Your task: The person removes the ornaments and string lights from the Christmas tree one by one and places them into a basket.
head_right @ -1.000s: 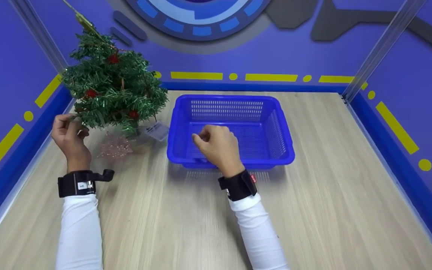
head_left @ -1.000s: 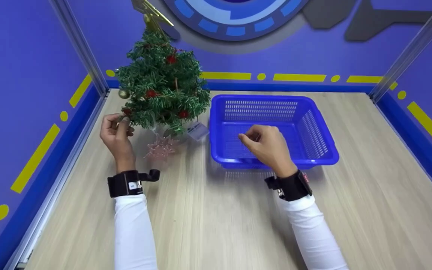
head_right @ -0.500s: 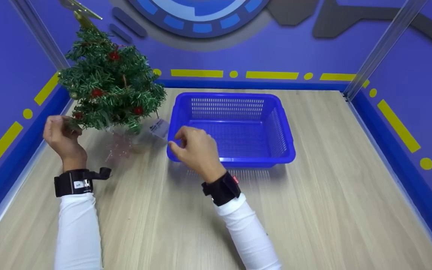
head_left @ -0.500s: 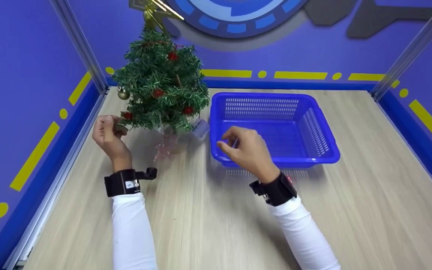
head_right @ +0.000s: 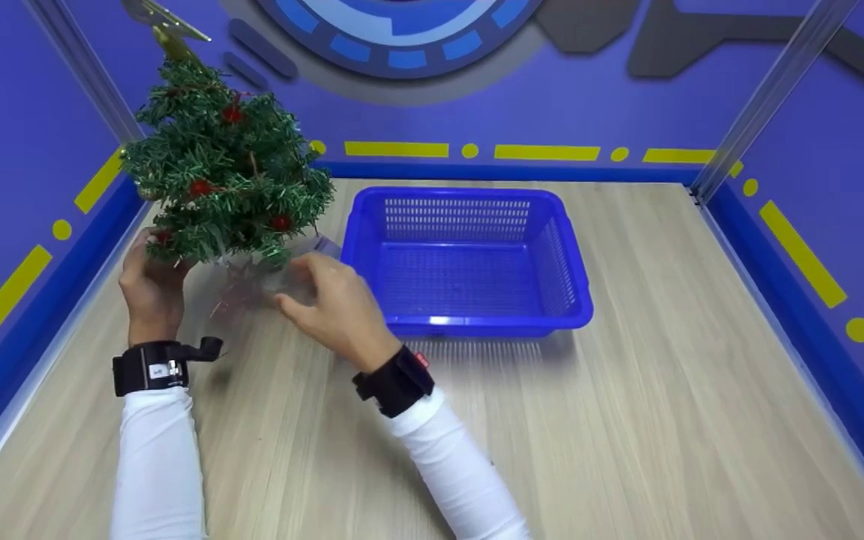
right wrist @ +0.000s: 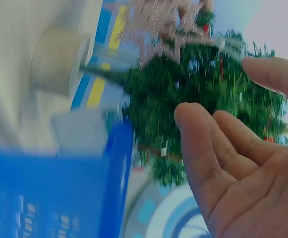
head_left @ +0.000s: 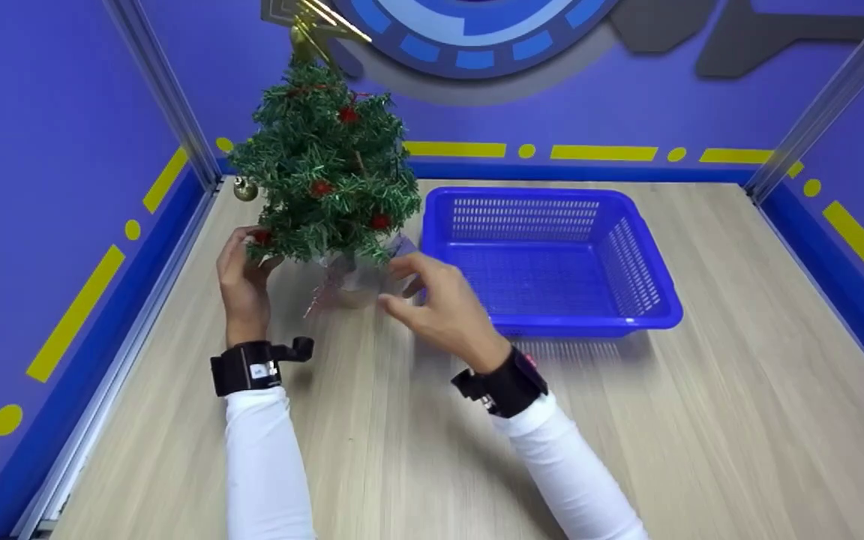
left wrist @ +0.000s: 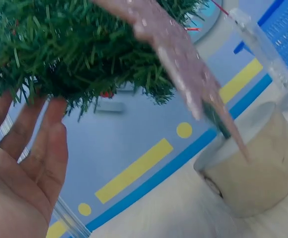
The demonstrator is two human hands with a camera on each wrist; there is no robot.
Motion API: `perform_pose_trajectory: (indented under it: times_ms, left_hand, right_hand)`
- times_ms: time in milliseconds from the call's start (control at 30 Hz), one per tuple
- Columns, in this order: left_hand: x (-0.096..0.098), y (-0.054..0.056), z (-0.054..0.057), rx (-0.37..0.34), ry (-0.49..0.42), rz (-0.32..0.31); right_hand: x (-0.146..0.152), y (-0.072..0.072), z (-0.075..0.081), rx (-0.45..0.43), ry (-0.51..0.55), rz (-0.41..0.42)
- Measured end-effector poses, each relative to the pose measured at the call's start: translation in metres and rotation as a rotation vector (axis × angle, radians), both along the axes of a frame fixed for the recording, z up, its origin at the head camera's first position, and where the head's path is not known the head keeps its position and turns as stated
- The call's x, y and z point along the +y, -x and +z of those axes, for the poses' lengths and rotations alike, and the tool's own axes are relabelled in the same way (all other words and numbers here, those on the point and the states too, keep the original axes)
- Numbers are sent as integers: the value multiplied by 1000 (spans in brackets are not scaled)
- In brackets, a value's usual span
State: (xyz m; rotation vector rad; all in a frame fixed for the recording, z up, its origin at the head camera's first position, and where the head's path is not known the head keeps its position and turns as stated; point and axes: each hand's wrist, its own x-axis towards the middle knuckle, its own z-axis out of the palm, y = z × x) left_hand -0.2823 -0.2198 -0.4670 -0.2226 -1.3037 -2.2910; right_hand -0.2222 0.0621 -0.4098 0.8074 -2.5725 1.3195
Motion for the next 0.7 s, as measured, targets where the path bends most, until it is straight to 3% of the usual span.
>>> perform_pose_trajectory:
  times_ms: [233, 367, 467, 567, 633, 700]
  left_hand:
    - [-3, 3, -5, 55, -44, -83]
    - [-6, 1, -11, 25, -84, -78]
    - [-10, -2, -23, -145, -100, -10]
    - [-11, -4, -35, -441, 66, 6]
    - [-8, -2, -42, -541, 233, -99]
    - [-3, -1, -47, -541, 303, -245]
  right_hand:
    - [-36, 2, -24, -192, 35, 24]
    - [-54, -2, -41, -235, 75, 36]
    - [-64, -7, -50, -219, 48, 41]
    - [-70, -11, -52, -173, 36, 36]
    - [-70, -12, -52, -143, 44, 16]
    - [-69, -11, -51, -124, 58, 2]
